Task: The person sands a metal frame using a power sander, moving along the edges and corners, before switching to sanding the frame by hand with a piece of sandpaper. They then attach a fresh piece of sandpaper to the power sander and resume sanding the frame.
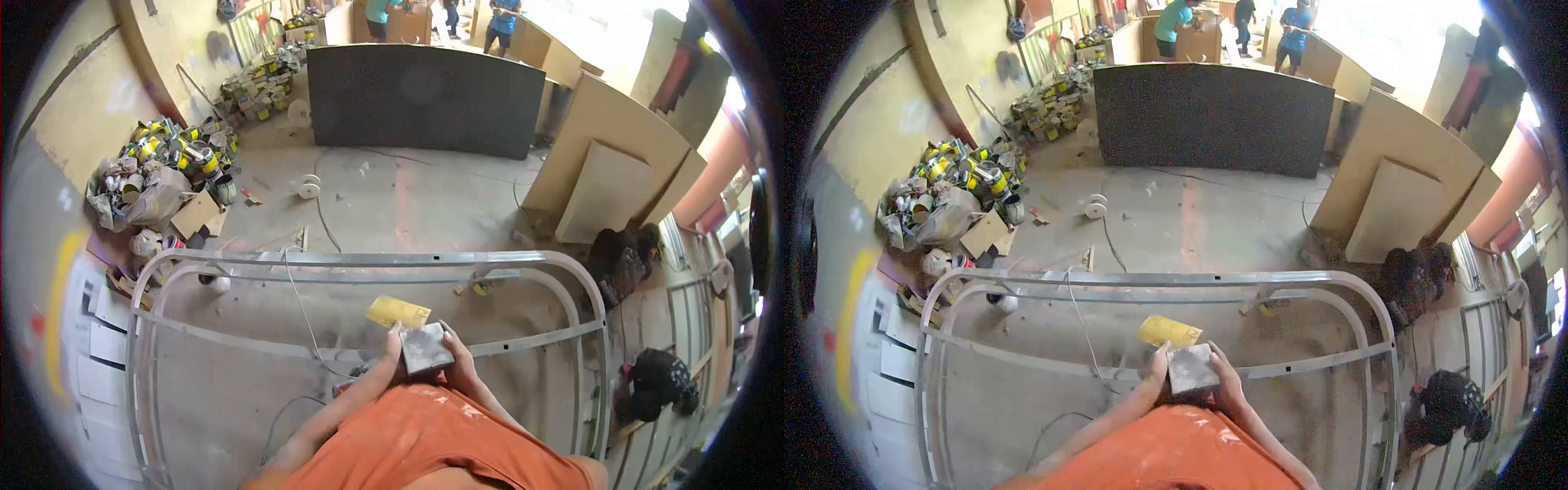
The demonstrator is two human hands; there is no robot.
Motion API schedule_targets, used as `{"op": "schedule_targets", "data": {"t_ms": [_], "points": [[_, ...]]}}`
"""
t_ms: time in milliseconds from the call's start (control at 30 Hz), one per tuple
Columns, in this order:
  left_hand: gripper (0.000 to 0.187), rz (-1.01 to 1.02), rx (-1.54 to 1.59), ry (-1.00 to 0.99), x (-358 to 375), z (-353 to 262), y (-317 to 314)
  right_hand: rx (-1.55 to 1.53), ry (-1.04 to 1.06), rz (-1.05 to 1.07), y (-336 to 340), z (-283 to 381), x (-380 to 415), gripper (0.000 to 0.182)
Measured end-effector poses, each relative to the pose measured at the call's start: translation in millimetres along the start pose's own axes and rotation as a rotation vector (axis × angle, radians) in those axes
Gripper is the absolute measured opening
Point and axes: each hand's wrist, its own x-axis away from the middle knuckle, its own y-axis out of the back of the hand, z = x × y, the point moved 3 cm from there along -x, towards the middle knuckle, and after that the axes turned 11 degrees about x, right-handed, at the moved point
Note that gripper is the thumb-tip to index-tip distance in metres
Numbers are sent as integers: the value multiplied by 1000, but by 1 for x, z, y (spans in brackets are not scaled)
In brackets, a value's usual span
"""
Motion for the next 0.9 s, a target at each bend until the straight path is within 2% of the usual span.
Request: {"op": "schedule_targets", "data": {"t_ms": [67,167,267,300,400,433,467,500,567,600,667,700,767,833,900], "points": [[51,-53,-40,-30,-9,2,1,-96,-87,-66,2,-5,0,45],[51,-109,-90,-81,-22,-2,0,-23,27,-128,-9,10,-7,37],[52,-166,-182,-167,-26,-20,-3,-138,-38,-31,3,0,-26,32],[54,-182,-226,-196,-16,-26,-5,-81,-17,-99,5,-3,-29,27],[66,-271,-452,-314,22,-37,3,47,6,-132,-6,-13,-24,24],[66,-267,-322,-229,23,-29,28,336,74,-86,17,-41,-38,25],[67,-268,-188,-148,23,-20,52,381,-45,-60,7,-29,-26,26],[67,-298,-172,-154,27,-18,62,666,141,28,17,-36,-32,27],[65,-382,-116,-218,73,-3,91,735,0,202,27,-54,-20,28],[65,-448,-79,-243,106,8,108,539,-330,247,17,-48,-15,27],[63,-517,-19,-315,155,31,141,552,-315,510,-7,-39,3,22],[63,-555,8,-332,174,34,135,553,-301,639,-18,-34,12,19],[63,-642,59,-324,216,27,76,505,-368,739,-15,-45,10,20],[63,-688,121,-359,246,16,12,698,-193,896,-15,-49,10,21],[65,-660,213,-541,249,27,-11,618,-209,963,-25,-19,16,24]]}}
